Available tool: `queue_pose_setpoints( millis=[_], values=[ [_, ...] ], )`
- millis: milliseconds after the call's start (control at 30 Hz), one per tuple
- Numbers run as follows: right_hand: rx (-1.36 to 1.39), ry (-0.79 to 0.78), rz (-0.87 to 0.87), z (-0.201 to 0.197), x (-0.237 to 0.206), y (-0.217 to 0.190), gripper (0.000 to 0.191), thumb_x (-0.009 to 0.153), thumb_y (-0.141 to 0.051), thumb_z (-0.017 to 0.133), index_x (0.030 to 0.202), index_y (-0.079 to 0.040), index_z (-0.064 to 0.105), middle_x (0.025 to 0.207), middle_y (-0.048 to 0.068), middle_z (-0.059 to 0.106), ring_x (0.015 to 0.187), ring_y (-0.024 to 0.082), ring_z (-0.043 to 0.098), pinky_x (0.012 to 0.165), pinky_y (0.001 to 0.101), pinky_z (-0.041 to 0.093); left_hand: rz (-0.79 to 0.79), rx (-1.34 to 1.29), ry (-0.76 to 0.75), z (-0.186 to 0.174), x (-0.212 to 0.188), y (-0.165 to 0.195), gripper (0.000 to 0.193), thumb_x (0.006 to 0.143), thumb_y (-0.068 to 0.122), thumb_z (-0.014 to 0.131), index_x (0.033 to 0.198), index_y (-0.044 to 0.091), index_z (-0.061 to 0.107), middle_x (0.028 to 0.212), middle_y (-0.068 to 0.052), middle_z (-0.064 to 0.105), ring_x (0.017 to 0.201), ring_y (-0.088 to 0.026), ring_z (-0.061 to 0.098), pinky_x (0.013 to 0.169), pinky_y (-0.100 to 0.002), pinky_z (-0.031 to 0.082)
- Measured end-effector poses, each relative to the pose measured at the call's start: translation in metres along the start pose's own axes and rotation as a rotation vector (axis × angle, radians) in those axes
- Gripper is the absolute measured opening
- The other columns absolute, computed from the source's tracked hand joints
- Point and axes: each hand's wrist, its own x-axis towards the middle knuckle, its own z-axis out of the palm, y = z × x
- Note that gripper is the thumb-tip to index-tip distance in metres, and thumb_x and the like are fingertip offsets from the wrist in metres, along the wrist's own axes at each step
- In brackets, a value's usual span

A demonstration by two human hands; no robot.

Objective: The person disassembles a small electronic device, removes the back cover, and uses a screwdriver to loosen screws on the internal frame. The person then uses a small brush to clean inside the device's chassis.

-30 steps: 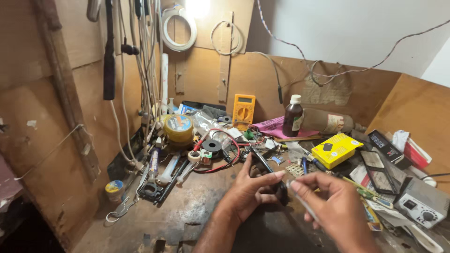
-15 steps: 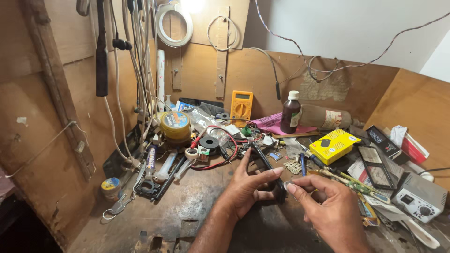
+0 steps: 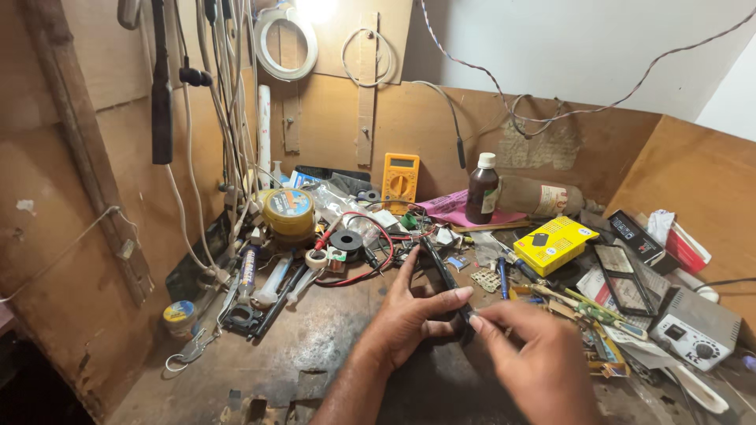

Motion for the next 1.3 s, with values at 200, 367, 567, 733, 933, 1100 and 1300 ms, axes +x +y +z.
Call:
queue_pose_setpoints(
  millis=[200, 367, 567, 733, 933, 1100, 1300],
  values=[
    [-0.249, 0.069, -0.06, 0.014, -0.021, 0.002, 0.018, 0.082, -0.017, 0.077, 0.098, -0.009, 0.076, 0.093, 0.009, 0.076, 0.08, 0.029, 0.075, 0.067, 0.0397, 0.058, -0.003, 0.031, 0.032, 0.006, -0.006, 0.005, 0.129, 0.064, 0.01, 0.088, 0.163, 0.022, 0.005, 0.115, -0.01, 0.072, 0.094, -0.021, 0.072, 0.067, -0.04, 0.061],
    [-0.127, 0.164, 0.121, 0.004, -0.02, 0.007, 0.018, 0.08, -0.021, 0.079, 0.096, -0.012, 0.079, 0.09, 0.008, 0.078, 0.08, 0.023, 0.078, 0.07, 0.0371, 0.059, 0.042, 0.102, 0.143, 0.005, -0.003, 0.007, 0.101, 0.067, 0.015, 0.089, 0.151, 0.014, 0.034, 0.111, -0.009, 0.067, 0.092, -0.02, 0.072, 0.068, -0.04, 0.059],
    [-0.293, -0.008, 0.473, -0.016, 0.002, 0.041, 0.02, 0.084, -0.031, 0.078, 0.097, -0.015, 0.08, 0.086, 0.01, 0.08, 0.078, 0.029, 0.075, 0.071, 0.0418, 0.058, 0.123, -0.185, 0.112, -0.009, 0.011, 0.001, 0.059, 0.07, 0.017, 0.09, 0.12, 0.005, 0.06, 0.101, -0.007, 0.07, 0.084, -0.019, 0.072, 0.072, -0.039, 0.062],
    [-0.496, -0.148, 0.423, -0.017, 0.003, 0.067, 0.023, 0.086, -0.038, 0.077, 0.095, -0.018, 0.081, 0.085, 0.011, 0.078, 0.085, 0.035, 0.073, 0.077, 0.047, 0.056, 0.114, -0.255, 0.055, -0.017, 0.017, -0.006, 0.045, 0.081, 0.025, 0.082, 0.115, 0.001, 0.064, 0.097, -0.01, 0.073, 0.083, -0.021, 0.074, 0.075, -0.039, 0.064],
    [-0.569, -0.112, 0.354, -0.011, 0.003, 0.093, 0.024, 0.084, -0.036, 0.073, 0.096, -0.018, 0.082, 0.097, 0.01, 0.076, 0.099, 0.035, 0.069, 0.087, 0.0458, 0.054, 0.021, -0.41, -0.013, -0.013, 0.016, 0.003, 0.054, 0.095, 0.053, 0.049, 0.122, 0.01, 0.066, 0.1, -0.016, 0.075, 0.088, -0.028, 0.075, 0.078, -0.042, 0.062],
    [-0.619, -0.016, 0.108, -0.007, 0.0, 0.091, 0.033, 0.082, -0.032, 0.074, 0.106, -0.011, 0.079, 0.105, 0.01, 0.073, 0.104, 0.032, 0.062, 0.096, 0.0441, 0.05, 0.027, -0.48, -0.181, -0.014, 0.016, -0.004, 0.056, 0.094, 0.06, 0.036, 0.112, 0.012, 0.059, 0.087, -0.012, 0.072, 0.083, -0.029, 0.073, 0.076, -0.05, 0.061],
    [-0.107, -0.023, -0.211, 0.021, -0.021, 0.049, 0.028, 0.08, -0.021, 0.076, 0.105, -0.007, 0.076, 0.107, 0.011, 0.074, 0.113, 0.03, 0.065, 0.101, 0.0422, 0.048, -0.002, -0.559, -0.156, -0.029, 0.038, -0.026, 0.05, 0.11, 0.049, 0.042, 0.121, 0.003, 0.056, 0.1, -0.015, 0.068, 0.092, -0.028, 0.069, 0.085, -0.043, 0.059]
  ],
)
